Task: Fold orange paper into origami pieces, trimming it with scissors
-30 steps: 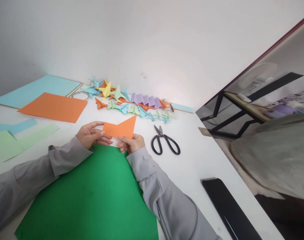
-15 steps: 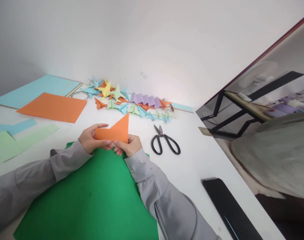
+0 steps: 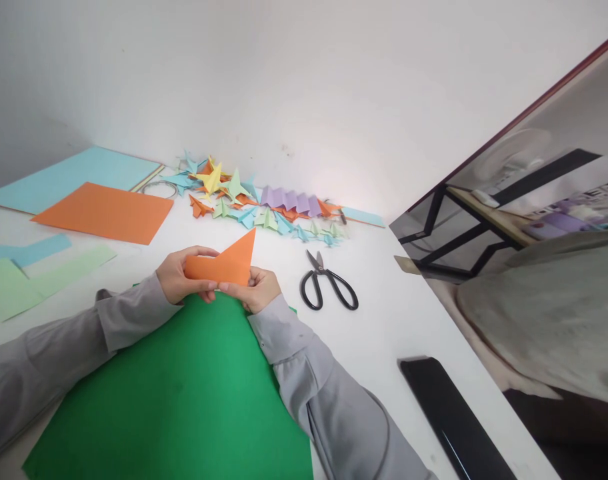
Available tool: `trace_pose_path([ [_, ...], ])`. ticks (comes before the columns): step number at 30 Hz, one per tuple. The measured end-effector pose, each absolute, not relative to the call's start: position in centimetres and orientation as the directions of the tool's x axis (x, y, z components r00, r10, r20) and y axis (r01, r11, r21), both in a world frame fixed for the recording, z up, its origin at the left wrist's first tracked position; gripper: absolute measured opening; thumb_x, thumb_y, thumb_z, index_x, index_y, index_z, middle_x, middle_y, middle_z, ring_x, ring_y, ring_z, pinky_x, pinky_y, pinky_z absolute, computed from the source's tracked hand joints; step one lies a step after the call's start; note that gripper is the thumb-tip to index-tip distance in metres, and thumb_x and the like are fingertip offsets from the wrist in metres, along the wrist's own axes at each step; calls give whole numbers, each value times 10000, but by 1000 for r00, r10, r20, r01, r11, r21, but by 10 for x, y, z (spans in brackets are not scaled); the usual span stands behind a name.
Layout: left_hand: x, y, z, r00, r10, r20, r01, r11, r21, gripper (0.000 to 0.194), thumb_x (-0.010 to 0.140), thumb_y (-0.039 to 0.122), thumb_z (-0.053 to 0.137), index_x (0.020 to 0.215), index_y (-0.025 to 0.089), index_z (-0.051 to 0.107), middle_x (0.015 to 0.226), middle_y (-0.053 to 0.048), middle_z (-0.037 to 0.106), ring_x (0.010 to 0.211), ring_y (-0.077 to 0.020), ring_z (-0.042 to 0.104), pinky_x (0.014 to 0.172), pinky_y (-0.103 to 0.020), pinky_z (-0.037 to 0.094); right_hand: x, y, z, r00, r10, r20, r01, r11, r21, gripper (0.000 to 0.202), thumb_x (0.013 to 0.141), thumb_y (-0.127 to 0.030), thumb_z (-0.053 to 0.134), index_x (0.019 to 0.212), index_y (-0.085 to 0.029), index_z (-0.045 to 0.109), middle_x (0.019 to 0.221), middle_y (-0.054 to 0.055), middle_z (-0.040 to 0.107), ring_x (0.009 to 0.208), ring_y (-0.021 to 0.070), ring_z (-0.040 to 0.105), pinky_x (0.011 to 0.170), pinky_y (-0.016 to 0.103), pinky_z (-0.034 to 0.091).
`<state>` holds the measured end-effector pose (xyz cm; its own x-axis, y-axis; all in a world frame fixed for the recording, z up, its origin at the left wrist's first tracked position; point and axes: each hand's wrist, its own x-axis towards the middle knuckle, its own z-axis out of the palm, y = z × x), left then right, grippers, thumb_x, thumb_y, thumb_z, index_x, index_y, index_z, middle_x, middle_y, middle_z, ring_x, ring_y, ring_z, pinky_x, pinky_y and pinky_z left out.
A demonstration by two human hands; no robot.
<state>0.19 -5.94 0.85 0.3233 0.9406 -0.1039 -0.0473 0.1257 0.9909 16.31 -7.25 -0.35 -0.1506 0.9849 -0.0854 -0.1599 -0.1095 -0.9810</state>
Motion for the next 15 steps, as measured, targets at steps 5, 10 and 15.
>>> trace_pose_path([
  [5,0,-58,8,325,941,-91,-44,112,993,618,528,208,765,1044,101,442,465,23,619,444,-186,624,444,-288,540,163,-72,-7,-137,988,-68,-219,-98,-971,381,456,-337,809,471,-165,470,337,-92,426,281,10,279,294,179,140],
  [10,0,-58,10,270,959,-90,-52,108,993,576,549,174,750,1042,106,459,468,28,616,451,-175,626,463,-278,546,164,-70,-10,-94,993,-65,-273,-88,-958,474,511,-397,787,461,-190,364,247,-101,369,227,17,242,279,167,123],
  [15,1,-57,10,216,972,-89,-122,117,986,606,497,172,787,1021,94,491,465,13,609,437,-177,620,446,-269,535,164,-68,-8,-70,994,-84,-369,-104,-923,494,474,-373,811,449,-190,353,249,-103,367,223,15,238,273,157,121],
])
